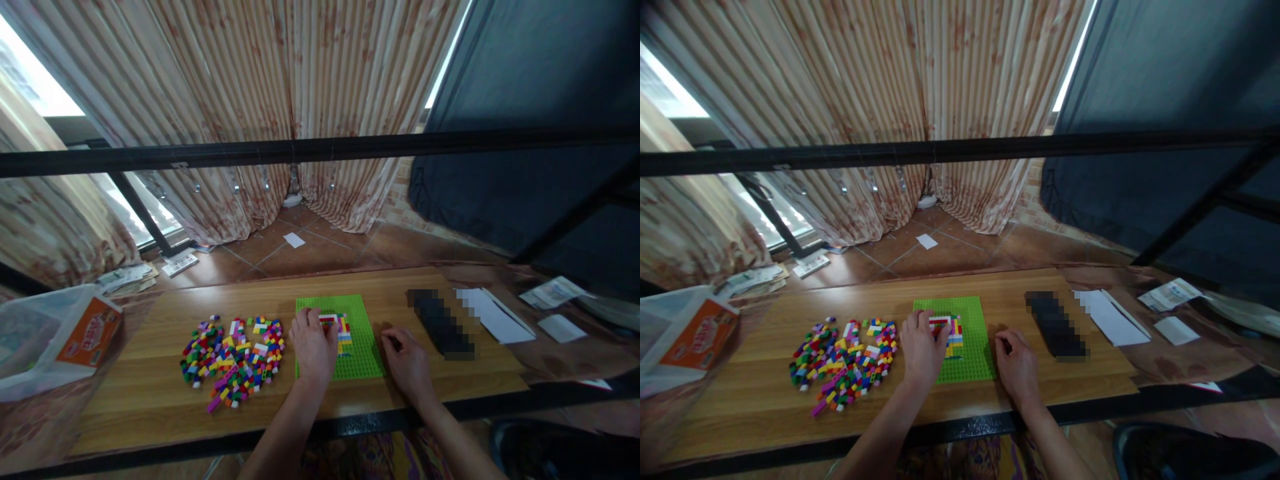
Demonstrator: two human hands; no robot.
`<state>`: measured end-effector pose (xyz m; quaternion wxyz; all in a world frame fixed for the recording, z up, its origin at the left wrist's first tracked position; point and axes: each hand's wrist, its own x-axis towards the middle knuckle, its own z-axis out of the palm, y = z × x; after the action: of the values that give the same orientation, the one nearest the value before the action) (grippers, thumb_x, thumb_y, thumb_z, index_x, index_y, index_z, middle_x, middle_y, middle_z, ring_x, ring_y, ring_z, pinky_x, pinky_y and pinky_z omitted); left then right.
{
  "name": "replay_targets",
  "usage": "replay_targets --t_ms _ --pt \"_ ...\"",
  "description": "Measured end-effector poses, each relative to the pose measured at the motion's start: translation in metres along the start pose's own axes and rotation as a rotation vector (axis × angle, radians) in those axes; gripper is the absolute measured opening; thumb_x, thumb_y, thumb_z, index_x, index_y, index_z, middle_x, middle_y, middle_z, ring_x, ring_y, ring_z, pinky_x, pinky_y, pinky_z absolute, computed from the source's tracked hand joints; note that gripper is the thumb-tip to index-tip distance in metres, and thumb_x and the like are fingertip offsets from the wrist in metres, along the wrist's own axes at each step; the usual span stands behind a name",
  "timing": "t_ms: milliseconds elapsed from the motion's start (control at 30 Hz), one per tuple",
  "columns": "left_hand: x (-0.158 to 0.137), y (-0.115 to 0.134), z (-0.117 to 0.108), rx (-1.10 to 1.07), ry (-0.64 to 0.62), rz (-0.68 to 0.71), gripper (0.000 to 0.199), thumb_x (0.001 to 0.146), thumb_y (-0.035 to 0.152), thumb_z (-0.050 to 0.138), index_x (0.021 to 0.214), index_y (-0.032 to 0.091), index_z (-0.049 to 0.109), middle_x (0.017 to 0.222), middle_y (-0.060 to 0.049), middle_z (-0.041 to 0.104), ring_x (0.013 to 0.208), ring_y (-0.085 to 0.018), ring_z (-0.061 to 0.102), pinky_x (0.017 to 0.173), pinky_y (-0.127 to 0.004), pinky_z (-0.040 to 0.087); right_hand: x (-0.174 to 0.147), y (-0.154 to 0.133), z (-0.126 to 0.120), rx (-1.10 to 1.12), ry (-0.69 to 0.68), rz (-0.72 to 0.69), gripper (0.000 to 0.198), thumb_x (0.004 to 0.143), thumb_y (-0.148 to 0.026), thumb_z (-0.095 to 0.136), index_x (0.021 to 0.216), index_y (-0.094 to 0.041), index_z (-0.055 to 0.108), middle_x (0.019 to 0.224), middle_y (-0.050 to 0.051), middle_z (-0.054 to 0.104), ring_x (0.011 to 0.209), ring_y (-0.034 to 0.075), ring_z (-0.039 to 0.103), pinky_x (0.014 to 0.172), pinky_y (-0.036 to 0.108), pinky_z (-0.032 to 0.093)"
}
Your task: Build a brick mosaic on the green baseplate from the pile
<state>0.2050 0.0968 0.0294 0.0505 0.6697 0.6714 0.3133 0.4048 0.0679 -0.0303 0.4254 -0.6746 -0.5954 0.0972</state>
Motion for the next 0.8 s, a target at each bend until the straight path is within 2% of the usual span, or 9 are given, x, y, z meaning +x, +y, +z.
replay_targets --t_ms 167,400,633,800 --pt "-0.003 0.0 0.003 -0.026 -0.037 -0.04 0.035 0.083 0.036 0.063 0.111 0.016 0.058 0.113 -0.012 0.057 0.103 -0.029 0.052 0.085 -0.042 0.041 -0.001 0.0 -0.001 -0.009 -0.009 0.002 0.026 0.087 -0.038 0.048 0.082 -0.02 0.064 0.088 0.009 0.067 0.083 0.022 0.062 0.077 0.035 0.049" --pt "-0.004 0.004 0.004 -0.065 -0.083 -0.058 0.026 0.082 0.033 0.065 0.104 0.02 0.06 0.106 -0.009 0.059 0.1 -0.027 0.052 0.083 -0.041 0.04 -0.002 0.002 -0.003 -0.059 -0.003 -0.022 0.027 0.085 -0.041 0.047 0.083 -0.02 0.065 0.089 0.009 0.067 0.082 0.022 0.062 0.069 0.033 0.048" --pt "-0.006 0.004 0.005 -0.079 -0.07 -0.058 0.027 0.08 0.036 0.068 0.101 0.02 0.061 0.105 -0.009 0.06 0.099 -0.028 0.053 0.082 -0.042 0.042 -0.002 0.007 -0.004 -0.109 -0.024 -0.054 0.03 0.085 -0.042 0.047 0.084 -0.019 0.065 0.09 0.01 0.067 0.081 0.023 0.062 0.072 0.035 0.047" --pt "-0.004 0.0 -0.012 -0.151 0.007 -0.026 0.024 0.088 0.035 0.057 0.106 0.018 0.059 0.103 -0.01 0.061 0.098 -0.026 0.055 0.084 -0.04 0.043 -0.002 0.009 -0.005 -0.129 -0.023 -0.078 0.031 0.085 -0.044 0.047 0.083 -0.018 0.066 0.089 0.01 0.067 0.078 0.023 0.061 0.072 0.036 0.047"
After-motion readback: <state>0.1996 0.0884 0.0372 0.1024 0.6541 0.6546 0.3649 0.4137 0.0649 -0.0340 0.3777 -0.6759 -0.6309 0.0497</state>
